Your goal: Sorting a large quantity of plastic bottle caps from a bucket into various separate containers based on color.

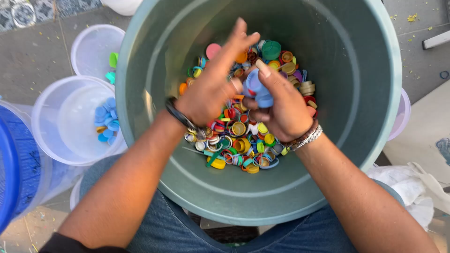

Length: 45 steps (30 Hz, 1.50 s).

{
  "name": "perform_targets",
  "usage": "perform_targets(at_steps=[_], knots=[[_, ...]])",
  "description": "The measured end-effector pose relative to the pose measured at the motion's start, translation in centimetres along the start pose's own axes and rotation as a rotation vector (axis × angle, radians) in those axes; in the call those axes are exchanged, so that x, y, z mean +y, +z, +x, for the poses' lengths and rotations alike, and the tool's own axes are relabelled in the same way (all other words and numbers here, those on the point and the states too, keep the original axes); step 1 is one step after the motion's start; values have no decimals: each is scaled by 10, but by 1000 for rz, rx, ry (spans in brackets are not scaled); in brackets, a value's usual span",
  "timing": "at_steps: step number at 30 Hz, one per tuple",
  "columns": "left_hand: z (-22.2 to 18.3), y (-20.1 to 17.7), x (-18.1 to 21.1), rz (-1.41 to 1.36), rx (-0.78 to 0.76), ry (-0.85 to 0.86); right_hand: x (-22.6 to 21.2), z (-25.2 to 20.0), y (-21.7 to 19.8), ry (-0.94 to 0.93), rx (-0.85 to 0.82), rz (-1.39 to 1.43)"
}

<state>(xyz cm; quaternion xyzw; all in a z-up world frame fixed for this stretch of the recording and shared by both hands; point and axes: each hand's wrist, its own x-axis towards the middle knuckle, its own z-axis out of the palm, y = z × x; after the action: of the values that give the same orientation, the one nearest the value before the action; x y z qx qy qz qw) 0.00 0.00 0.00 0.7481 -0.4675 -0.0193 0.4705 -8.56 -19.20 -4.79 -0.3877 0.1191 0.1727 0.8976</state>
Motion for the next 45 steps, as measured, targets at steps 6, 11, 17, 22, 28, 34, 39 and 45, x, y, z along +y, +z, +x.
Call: perform_targets(at_steps=[6,11,17,22,28,34,39,45], knots=[[-56,14,-147,578,-531,-811,-35,-12,-4,-171,35,-89],[-126,78,-207,1015,-761,-808,-45,-6,-12,-91,127,-132],[-141,89,-221,1165,-846,-758,-47,-8,-18,-84,125,-254],[-119,64,-176,1092,-604,-657,-43,-8,-29,-70,124,-352],[-96,44,-174,85,-152,-1015,-32,-5,-27,-77,101,-816],[-32,44,-82,-878,262,-1169,-13,-9,6,-467,0,-1340],[-45,56,-60,-1212,487,-996,17,-3,19,-653,90,-1689],[-33,44,-47,-1143,486,-1012,15,1,19,-727,101,-1731]])
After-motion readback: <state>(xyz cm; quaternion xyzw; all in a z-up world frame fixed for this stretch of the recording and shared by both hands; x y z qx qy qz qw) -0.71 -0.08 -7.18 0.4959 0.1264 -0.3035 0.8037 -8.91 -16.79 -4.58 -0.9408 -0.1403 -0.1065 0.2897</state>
